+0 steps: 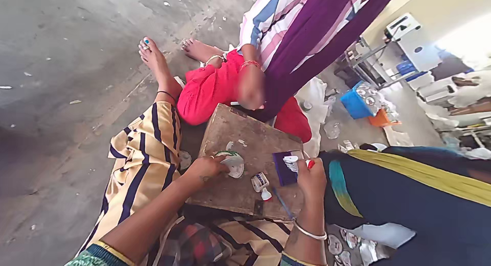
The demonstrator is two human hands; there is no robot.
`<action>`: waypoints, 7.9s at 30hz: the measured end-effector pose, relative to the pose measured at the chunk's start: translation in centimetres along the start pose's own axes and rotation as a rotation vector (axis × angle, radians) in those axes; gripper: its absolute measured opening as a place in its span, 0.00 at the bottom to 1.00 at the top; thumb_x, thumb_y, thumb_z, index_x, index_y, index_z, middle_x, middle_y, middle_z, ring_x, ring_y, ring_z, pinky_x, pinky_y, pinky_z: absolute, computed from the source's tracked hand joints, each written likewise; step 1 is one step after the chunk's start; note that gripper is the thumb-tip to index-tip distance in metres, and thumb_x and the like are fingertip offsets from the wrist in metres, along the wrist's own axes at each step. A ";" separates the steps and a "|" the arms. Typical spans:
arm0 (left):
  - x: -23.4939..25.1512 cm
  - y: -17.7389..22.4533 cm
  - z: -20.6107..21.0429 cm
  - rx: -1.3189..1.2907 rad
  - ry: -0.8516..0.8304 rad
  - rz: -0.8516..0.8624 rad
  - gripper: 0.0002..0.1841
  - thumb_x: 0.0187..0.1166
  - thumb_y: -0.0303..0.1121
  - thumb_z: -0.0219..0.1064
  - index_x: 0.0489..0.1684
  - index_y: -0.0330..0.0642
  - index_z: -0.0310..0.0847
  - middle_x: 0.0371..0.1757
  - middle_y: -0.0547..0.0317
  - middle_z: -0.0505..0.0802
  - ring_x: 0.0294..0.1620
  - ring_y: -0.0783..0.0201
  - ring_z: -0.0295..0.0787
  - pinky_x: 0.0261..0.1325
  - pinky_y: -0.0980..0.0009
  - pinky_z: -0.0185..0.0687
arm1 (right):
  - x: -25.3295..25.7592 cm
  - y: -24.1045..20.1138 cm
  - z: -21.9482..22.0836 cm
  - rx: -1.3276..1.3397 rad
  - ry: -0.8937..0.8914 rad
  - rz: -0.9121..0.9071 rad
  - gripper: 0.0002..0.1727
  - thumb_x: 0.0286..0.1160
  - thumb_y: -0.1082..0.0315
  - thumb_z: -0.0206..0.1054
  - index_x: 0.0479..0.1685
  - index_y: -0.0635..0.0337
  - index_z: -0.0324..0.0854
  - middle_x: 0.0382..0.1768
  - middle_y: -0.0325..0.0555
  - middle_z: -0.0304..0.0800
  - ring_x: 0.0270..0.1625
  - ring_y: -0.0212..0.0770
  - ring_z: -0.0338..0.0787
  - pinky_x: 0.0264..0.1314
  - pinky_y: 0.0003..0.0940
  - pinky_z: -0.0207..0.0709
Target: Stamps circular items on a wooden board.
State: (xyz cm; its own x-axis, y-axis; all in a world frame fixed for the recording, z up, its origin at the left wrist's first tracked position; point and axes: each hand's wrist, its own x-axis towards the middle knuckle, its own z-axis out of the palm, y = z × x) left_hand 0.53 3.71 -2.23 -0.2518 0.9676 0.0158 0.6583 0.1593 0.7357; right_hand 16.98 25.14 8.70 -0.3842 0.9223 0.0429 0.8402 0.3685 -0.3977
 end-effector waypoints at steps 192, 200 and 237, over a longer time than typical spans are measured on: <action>-0.3 1.2 1.3 -0.193 0.136 -0.145 0.53 0.73 0.32 0.77 0.96 0.39 0.40 0.78 0.30 0.76 0.70 0.36 0.83 0.71 0.44 0.77 | -6.0 -6.8 3.5 -0.180 -0.436 -0.731 0.15 0.84 0.64 0.62 0.53 0.68 0.83 0.39 0.60 0.91 0.42 0.59 0.92 0.44 0.56 0.82; -0.3 0.4 0.9 -0.153 0.155 -0.055 0.42 0.64 0.32 0.83 0.78 0.26 0.63 0.74 0.29 0.80 0.66 0.35 0.86 0.68 0.44 0.80 | -5.5 -5.8 4.6 -0.126 -0.439 -0.602 0.18 0.84 0.64 0.62 0.59 0.72 0.81 0.42 0.63 0.91 0.46 0.60 0.92 0.50 0.59 0.83; 1.2 1.0 -0.8 -0.466 0.118 -0.346 0.15 0.74 0.37 0.78 0.47 0.33 0.91 0.70 0.45 0.89 0.72 0.50 0.84 0.77 0.50 0.73 | 3.4 3.0 1.3 -0.211 -0.355 -0.005 0.22 0.91 0.60 0.55 0.73 0.67 0.74 0.57 0.70 0.88 0.62 0.68 0.87 0.64 0.68 0.74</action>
State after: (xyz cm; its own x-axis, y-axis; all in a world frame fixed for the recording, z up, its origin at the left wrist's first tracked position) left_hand 0.34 4.86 -0.91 -0.4907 0.8424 -0.2228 0.1493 0.3332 0.9310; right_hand 17.74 29.25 6.44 -0.4651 0.8367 -0.2892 0.8841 0.4224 -0.1996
